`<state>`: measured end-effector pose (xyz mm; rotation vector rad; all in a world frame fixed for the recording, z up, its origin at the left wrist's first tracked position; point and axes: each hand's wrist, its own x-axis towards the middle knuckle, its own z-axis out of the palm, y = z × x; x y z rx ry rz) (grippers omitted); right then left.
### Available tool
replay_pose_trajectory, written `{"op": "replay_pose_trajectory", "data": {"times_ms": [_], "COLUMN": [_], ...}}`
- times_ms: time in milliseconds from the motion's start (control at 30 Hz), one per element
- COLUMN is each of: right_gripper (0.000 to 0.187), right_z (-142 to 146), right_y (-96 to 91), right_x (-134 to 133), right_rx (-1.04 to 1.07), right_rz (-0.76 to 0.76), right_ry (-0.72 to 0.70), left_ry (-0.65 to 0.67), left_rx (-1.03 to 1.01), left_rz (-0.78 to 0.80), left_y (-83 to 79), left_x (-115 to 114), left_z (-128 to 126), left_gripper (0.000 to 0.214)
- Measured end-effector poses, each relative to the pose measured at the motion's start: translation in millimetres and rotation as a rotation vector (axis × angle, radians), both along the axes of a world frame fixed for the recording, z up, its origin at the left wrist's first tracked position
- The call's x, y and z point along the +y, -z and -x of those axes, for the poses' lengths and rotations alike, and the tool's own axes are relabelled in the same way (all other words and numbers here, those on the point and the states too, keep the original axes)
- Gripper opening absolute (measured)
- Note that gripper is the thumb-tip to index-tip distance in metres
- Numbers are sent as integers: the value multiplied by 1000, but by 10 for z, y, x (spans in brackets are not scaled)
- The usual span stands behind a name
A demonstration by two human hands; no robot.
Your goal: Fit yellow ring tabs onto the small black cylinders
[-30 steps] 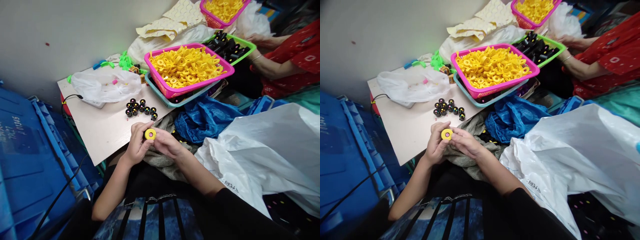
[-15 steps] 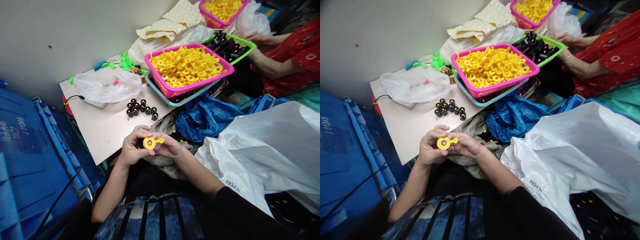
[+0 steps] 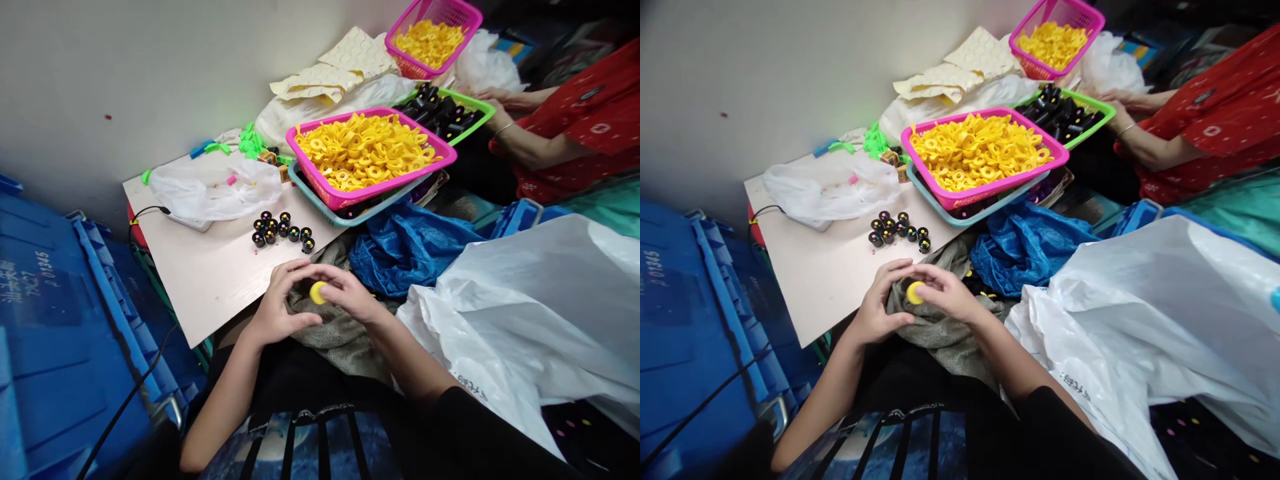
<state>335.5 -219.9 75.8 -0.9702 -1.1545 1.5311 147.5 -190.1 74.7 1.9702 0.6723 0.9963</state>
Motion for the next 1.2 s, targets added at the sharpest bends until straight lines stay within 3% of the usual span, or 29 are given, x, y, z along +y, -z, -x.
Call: {"op": "replay_pose_trajectory", "data": {"times_ms": [67,133,200,267,333,400,500,567,633,733,800,867,1033,1200], "right_gripper": [52,52,54,60,57,41,36,34,32,35,37,37,31,39], "right_z": [-258,-516,-721,-844,-889,-883,-842,-819,-799,-753,-706,-656,-602,-734], "right_y": [19,94,218,322,306,112,-418,-756,-957,-987,-921,-862,-848,-931], "right_x": [-59,-120,-161,-175,-154,-82,195,541,1005,1730,2074,2249,2203,1937], "right_rx": [-142,-304,-508,-788,-1062,-1169,-1089,-1144,-1324,-1725,-1777,-1787,-1853,-1877], "right_rz": [-5,6,52,166,261,203,-115,-278,-302,-185,-191,-205,-180,-141], "right_ry": [143,270,339,270,128,75,265,370,333,64,-33,-85,-74,159], "left_ry": [-98,-324,-538,-638,-676,-691,-701,-714,-728,-723,-709,-692,-638,-495], "left_rx": [90,201,342,467,563,627,637,582,495,347,281,241,121,-81], "left_rz": [83,149,131,56,1,-11,4,12,13,56,158,276,376,416], "left_y": [94,233,378,495,568,605,617,606,581,529,499,482,451,323], "left_x": [83,214,362,490,574,617,631,611,563,442,350,270,196,174], "left_z": [-73,-207,-376,-541,-666,-732,-733,-686,-611,-452,-327,-205,-22,18], "left_gripper": [55,32,24,35,45,42,28,22,21,23,27,31,32,31]}}
